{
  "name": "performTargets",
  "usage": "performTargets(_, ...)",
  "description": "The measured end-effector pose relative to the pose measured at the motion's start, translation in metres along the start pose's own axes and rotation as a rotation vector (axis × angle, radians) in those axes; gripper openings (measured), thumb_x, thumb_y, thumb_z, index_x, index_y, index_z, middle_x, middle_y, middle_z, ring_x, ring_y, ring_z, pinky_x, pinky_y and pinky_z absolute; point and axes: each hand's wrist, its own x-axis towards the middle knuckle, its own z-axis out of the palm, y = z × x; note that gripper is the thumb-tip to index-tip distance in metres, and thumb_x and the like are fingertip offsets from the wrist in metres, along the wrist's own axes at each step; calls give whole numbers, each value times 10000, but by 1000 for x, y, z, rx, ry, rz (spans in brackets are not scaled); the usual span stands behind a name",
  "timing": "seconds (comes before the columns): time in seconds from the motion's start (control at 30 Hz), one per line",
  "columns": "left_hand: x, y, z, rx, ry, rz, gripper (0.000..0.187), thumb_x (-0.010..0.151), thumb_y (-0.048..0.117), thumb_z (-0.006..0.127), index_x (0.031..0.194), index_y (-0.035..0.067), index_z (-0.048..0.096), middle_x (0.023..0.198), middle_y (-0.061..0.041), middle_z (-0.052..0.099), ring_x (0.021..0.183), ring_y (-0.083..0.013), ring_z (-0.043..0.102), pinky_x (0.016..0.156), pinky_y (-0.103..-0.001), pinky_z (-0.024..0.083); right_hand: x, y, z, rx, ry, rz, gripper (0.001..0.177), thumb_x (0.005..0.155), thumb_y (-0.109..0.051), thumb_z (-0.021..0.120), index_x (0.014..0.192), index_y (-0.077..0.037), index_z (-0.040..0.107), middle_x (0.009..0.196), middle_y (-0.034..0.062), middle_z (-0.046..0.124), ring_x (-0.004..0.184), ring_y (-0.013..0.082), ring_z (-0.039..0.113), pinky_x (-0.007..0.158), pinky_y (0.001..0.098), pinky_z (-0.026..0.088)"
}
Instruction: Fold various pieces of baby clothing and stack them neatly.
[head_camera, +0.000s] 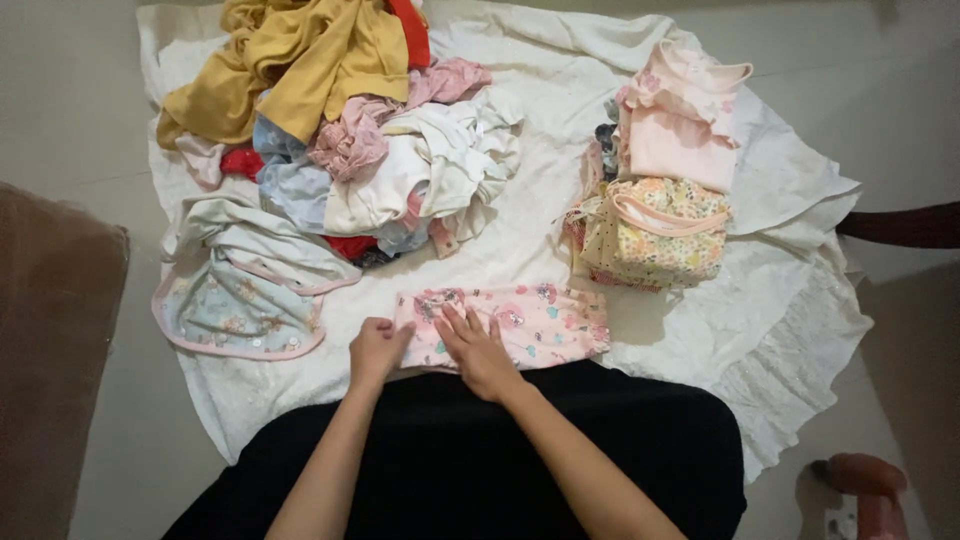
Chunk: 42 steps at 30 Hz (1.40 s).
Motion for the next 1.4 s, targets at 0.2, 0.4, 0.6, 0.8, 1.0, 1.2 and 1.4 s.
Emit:
performTargets(0.2, -3, 15, 14, -41, -173, 199, 522, 794, 440, 766, 1119, 39, 690, 946, -205, 776, 825, -331, 774, 762, -424, 597, -7, 68, 44, 431, 99, -4, 639, 825, 2, 494, 1449, -114, 569, 1609, 134, 519, 1338, 342, 611, 1139, 407, 486)
performTargets(0.4, -72, 97, 43, -38, -206, 356, 589, 816, 346, 743, 1264, 23, 538, 972, -259, 740, 898, -404, 735, 783, -469, 583, -15, 56, -32, 1456, 73, 698, 413, 1021, -232, 560, 1361, -2, 608, 1358, 123, 683, 1218, 176, 671, 1083, 356, 502)
performTargets(0.6, -79, 92, 111, -131, -395, 428, 401, 812, 248, 738, 1092, 15, 570, 857, -185, 731, 785, -357, 753, 731, -429, 597, -42, 73, -58, 1741, -39, 698, 491, 988, -414, 556, 1280, -28, 645, 1094, 78, 762, 971, 198, 702, 817, 364, 548)
performTargets(0.8, -88, 107, 94, 36, -299, 729, 262, 948, 124, 639, 1199, 79, 696, 1102, -171, 682, 1032, -348, 672, 931, -457, 551, -50, 124, -7, 954, 225, 894, 389, 937, -249, 741, 1215, 22, 711, 989, 80, 746, 869, 204, 665, 746, 367, 527)
performTargets(1.0, -104, 123, 64, 484, 109, 1269, 492, 779, 256, 677, 1238, 78, 668, 1335, -215, 601, 1235, -380, 528, 1013, -655, 422, -51, 52, -69, -59, 432, 353, 379, 901, -138, 672, 1270, -58, 644, 1196, 235, 637, 926, 375, 646, 798, 448, 536)
performTargets(1.2, -76, 95, 92, 50, -59, 547, 409, 857, 209, 683, 1241, 71, 667, 1270, -157, 669, 1162, -306, 659, 1065, -397, 520, -50, 56, -74, -193, 292, 307, 297, 796, -88, 722, 1092, -116, 741, 1262, 172, 629, 1142, 418, 522, 871, 522, 468)
performTargets(1.4, -43, 66, 100, -45, -388, -15, 437, 754, 395, 828, 997, 43, 735, 911, -110, 768, 834, -233, 731, 776, -357, 563, -64, 87, -26, 266, 370, 273, 415, 883, -165, 654, 1253, 22, 678, 1367, 181, 627, 1259, 358, 600, 1090, 396, 478)
